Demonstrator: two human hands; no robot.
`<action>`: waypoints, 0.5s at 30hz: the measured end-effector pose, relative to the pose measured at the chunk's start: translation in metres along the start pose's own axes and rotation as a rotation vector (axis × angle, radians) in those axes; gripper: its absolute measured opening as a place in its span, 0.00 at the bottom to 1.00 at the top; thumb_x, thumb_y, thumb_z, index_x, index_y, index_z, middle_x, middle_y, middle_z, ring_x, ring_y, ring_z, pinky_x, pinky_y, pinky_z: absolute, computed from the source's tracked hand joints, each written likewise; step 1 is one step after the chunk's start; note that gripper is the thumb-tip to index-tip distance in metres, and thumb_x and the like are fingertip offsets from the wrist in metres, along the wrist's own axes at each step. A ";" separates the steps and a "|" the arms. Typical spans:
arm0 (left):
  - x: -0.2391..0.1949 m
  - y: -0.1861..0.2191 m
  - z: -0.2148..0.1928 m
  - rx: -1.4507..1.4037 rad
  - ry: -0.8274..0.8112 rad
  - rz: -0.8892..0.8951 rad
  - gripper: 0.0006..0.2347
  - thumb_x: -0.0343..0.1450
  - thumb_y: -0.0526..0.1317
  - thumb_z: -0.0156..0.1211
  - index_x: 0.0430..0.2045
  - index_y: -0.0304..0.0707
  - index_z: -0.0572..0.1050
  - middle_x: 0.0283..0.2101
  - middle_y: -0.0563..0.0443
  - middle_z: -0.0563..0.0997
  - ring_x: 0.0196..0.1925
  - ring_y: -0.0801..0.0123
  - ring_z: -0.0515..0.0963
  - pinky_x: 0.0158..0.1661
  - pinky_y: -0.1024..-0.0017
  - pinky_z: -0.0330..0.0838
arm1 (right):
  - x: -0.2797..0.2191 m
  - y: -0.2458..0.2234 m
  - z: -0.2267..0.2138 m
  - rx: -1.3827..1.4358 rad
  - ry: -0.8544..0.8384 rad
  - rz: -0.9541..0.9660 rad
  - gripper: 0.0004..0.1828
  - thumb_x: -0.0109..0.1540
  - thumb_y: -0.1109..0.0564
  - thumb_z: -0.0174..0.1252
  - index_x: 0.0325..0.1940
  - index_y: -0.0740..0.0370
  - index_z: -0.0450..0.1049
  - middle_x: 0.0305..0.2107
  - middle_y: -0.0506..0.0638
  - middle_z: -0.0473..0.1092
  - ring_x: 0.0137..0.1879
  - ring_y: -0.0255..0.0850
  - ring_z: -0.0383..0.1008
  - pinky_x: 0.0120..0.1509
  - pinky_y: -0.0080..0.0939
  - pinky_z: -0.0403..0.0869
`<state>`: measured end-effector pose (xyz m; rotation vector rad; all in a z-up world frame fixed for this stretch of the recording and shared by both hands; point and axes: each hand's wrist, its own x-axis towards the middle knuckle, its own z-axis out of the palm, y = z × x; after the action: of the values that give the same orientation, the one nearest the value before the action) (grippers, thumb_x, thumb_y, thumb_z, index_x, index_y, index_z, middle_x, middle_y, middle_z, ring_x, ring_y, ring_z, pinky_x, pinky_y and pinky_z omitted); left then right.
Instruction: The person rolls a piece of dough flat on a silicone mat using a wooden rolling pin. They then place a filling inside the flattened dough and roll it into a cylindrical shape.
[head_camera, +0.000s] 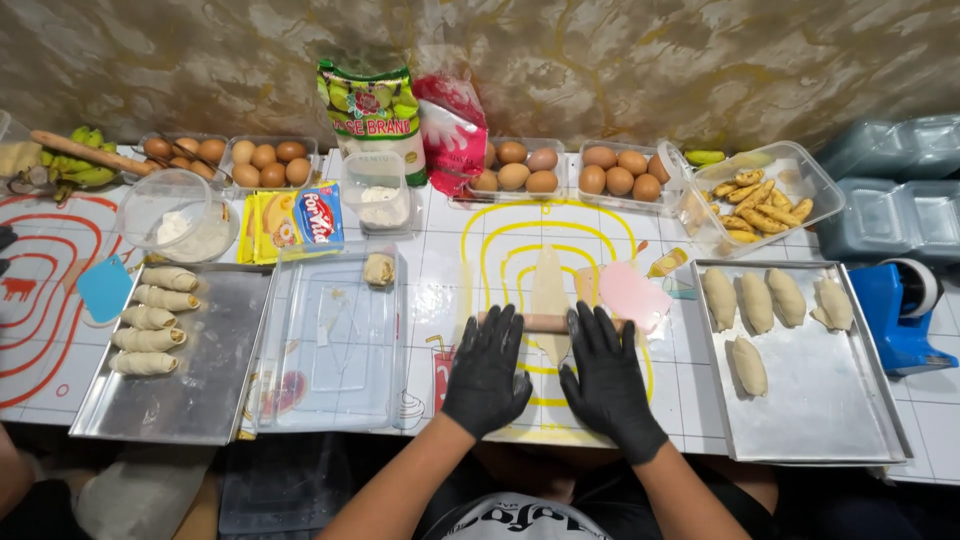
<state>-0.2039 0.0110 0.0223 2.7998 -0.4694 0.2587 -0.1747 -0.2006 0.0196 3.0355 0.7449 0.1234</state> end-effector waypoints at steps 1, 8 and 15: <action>0.011 -0.002 -0.001 -0.003 -0.008 -0.007 0.36 0.64 0.48 0.51 0.70 0.32 0.54 0.73 0.35 0.57 0.75 0.46 0.54 0.71 0.49 0.42 | 0.011 0.004 0.001 0.005 -0.009 -0.003 0.44 0.61 0.38 0.46 0.78 0.56 0.50 0.75 0.56 0.48 0.78 0.54 0.49 0.77 0.69 0.47; 0.068 -0.024 0.017 -0.008 -0.220 -0.138 0.39 0.67 0.58 0.48 0.71 0.31 0.51 0.76 0.34 0.49 0.79 0.45 0.44 0.74 0.49 0.36 | 0.067 0.023 0.008 0.089 0.001 0.031 0.39 0.66 0.37 0.40 0.76 0.59 0.58 0.75 0.56 0.53 0.79 0.54 0.52 0.79 0.72 0.43; -0.019 0.003 -0.004 -0.033 0.077 0.062 0.36 0.63 0.48 0.53 0.67 0.27 0.59 0.69 0.30 0.63 0.71 0.41 0.61 0.70 0.48 0.48 | -0.016 -0.005 -0.010 0.009 -0.062 0.008 0.43 0.61 0.37 0.44 0.78 0.55 0.50 0.75 0.55 0.49 0.79 0.52 0.47 0.78 0.70 0.44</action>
<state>-0.2230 0.0147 0.0223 2.7355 -0.5379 0.3672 -0.1919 -0.2039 0.0281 3.0355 0.7304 0.0267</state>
